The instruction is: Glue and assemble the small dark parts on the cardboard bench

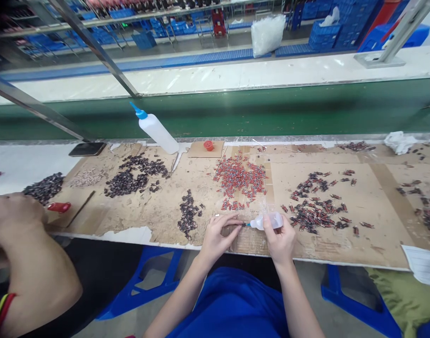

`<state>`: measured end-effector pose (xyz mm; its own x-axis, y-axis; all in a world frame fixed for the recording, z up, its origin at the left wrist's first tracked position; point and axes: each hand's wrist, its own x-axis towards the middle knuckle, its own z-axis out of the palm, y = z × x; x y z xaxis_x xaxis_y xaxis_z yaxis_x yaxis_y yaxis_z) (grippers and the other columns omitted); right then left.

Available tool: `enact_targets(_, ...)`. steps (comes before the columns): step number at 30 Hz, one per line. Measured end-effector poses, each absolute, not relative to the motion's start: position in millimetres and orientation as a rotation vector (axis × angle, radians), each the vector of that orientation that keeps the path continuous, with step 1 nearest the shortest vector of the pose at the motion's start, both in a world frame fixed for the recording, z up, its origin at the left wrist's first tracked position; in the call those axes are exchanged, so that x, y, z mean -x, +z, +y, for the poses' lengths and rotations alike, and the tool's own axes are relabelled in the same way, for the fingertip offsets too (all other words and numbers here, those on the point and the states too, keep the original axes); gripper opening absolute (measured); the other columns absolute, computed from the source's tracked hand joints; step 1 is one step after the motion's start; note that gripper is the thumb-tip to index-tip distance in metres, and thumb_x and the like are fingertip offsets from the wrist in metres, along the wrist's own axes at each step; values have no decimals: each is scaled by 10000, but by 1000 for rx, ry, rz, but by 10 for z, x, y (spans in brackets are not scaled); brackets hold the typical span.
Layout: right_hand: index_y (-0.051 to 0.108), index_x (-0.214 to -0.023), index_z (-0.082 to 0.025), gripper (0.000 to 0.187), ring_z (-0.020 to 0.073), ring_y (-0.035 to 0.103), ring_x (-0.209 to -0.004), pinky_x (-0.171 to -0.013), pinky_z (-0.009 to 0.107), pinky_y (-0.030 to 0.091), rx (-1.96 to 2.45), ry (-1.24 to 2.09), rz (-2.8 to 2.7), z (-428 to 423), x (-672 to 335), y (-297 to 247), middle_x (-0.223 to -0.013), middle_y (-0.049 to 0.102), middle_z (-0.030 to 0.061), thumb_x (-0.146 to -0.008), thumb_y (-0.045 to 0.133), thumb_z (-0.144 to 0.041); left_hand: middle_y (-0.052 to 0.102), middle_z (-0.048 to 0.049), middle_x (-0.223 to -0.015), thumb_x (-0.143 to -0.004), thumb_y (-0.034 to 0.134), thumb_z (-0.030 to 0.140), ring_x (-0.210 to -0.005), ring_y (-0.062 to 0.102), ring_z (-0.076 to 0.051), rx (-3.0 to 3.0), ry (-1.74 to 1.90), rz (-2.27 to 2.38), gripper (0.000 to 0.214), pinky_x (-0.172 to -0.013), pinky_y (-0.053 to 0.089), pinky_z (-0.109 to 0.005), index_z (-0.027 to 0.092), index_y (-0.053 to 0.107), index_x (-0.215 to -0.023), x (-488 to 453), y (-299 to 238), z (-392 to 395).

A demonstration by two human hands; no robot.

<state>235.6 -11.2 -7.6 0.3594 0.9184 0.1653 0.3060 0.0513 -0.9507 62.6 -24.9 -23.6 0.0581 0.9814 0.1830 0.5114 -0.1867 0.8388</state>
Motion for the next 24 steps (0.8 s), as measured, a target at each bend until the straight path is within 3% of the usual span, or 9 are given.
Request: enact_targets(24,630,-642,-172,363,147,538,-514,-515,259,445,1509,706,-1175,-108,-2374,-110,-550,601,2,-734,656,-521,779,-29,-878,-802,669,174,-961,691,-238,-1759,1044,1512,245,-869,442,-412,213,648,-1044,-641,-199,-241)
